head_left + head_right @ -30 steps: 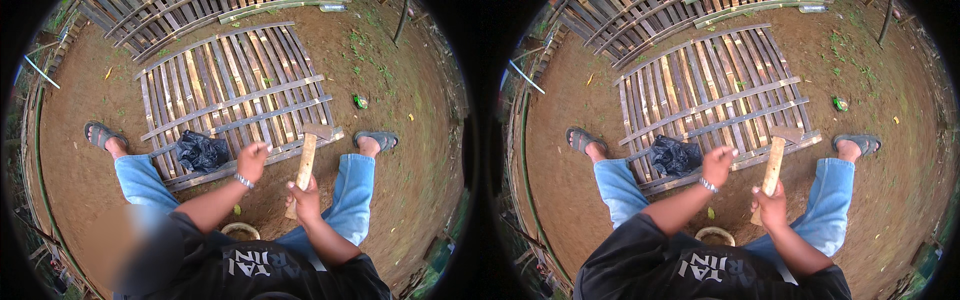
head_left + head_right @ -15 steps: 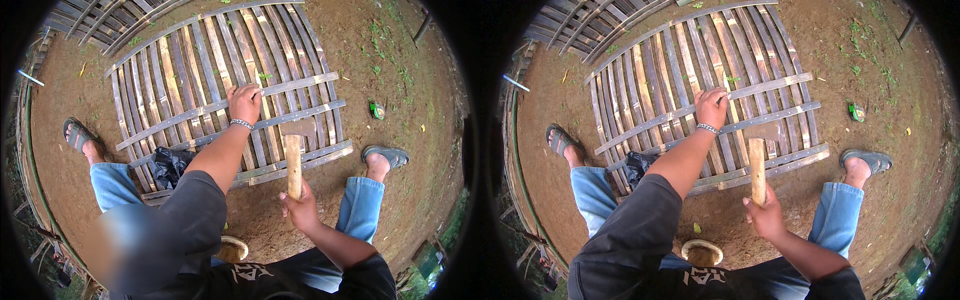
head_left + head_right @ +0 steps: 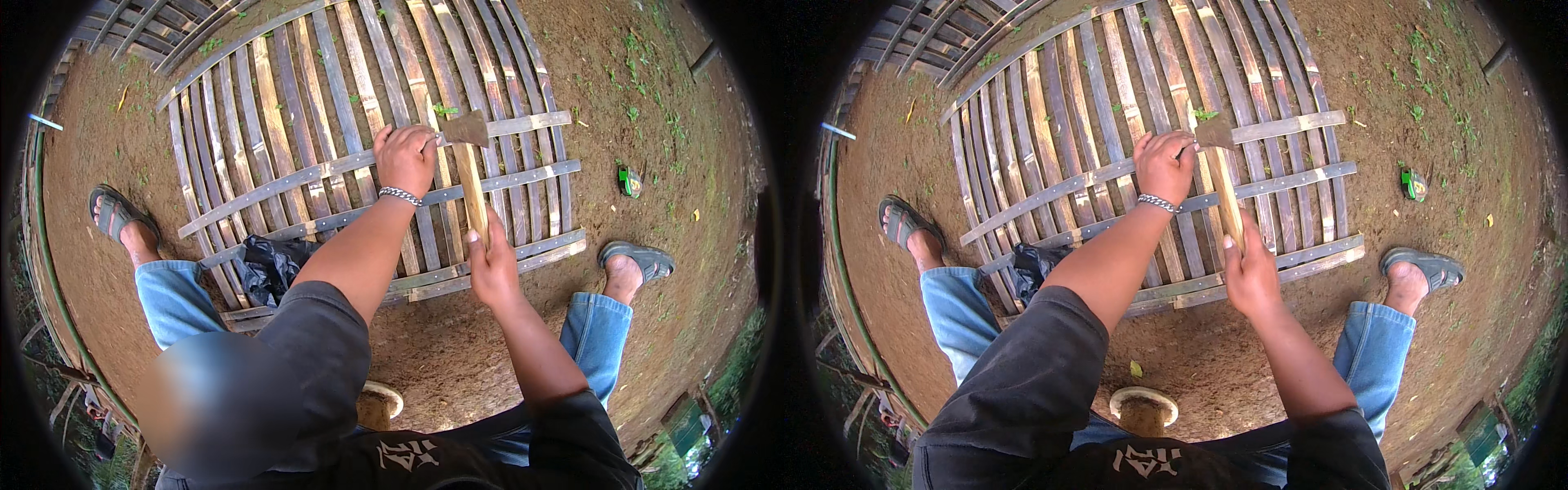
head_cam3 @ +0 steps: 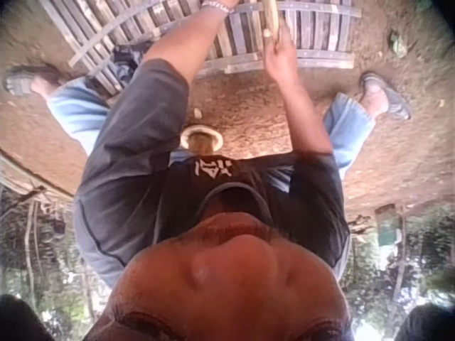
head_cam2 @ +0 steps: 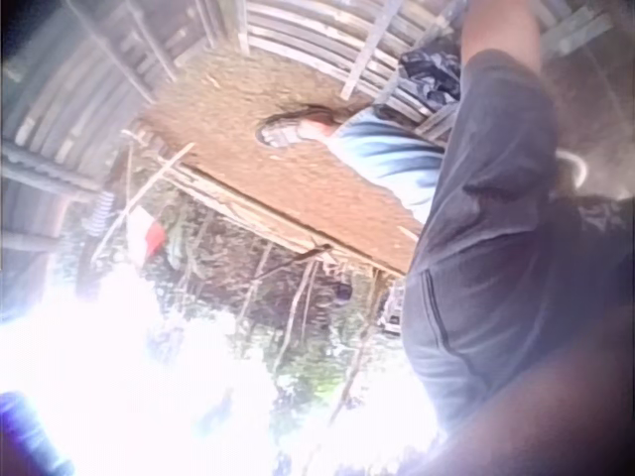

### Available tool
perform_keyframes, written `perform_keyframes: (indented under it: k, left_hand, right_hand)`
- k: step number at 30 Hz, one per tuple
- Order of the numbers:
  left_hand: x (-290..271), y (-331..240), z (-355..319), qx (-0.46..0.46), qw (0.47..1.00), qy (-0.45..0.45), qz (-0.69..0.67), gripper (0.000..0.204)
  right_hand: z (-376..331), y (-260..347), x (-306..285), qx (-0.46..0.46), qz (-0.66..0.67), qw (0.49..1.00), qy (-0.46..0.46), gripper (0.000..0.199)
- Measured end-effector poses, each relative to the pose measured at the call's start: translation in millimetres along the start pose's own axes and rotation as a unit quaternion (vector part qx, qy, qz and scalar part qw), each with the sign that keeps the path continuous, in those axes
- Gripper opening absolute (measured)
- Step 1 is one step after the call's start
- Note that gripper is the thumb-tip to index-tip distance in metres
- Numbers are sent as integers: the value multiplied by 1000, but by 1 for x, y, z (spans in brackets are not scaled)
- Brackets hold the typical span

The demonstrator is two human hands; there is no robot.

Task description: The person sits on the ground and uses a hammer to drive nails into a wooden lattice structure. They repeatedly pick up nails and hammer them into the slats. Later, they stand up, pick up a wooden plank, and place it on the structure.

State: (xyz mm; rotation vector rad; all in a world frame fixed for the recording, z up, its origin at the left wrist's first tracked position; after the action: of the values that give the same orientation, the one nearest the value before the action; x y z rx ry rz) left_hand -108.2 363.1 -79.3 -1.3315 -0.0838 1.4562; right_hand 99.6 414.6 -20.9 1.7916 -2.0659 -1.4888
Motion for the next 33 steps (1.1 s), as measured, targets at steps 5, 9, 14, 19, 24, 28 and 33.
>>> perform_keyframes:
  k: [5, 9, 14, 19, 24, 28, 33]
  left_hand:
    - [-1, -1, 1, 0, 1000, -2, -3, 5]
    - [0, 1, 1, 0, 1000, 1, 2, 5]
    - [-2, 1, 0, 2, 1000, -17, -7, 5]
    - [0, 0, 1, -12, 1000, -7, -10, 6]
    - [-1, 3, 1, -9, 1000, -17, -9, 6]
    - [2, 2, 1, -16, 1000, -15, -15, 7]
    - [-1, 3, 2, -13, 1000, -11, -14, 6]
  right_hand:
    - [12, 9, 1, -48, -68, 996, -22, 51]
    - [12, 8, -2, -74, -130, 988, -39, 52]
    - [15, 15, -5, -99, -108, 988, -59, 53]
    - [21, 16, -5, -94, -111, 988, -58, 53]
    - [22, 31, -13, -97, -93, 988, -70, 53]
    - [20, 27, -13, -134, -105, 982, -83, 53]
    - [19, 23, -17, -92, -78, 989, -80, 55]
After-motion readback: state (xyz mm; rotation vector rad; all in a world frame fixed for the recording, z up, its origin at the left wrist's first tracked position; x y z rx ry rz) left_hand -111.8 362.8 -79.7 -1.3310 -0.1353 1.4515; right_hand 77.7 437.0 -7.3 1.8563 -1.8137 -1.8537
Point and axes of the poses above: each hand's wrist, its own z-axis towards the middle knuckle, its own x-axis out of the palm, y = z × x, the point moved 7 cm from there along z, towards the middle knuckle, and after that the axes turned 8 degrees about x, right-handed, at the moved point
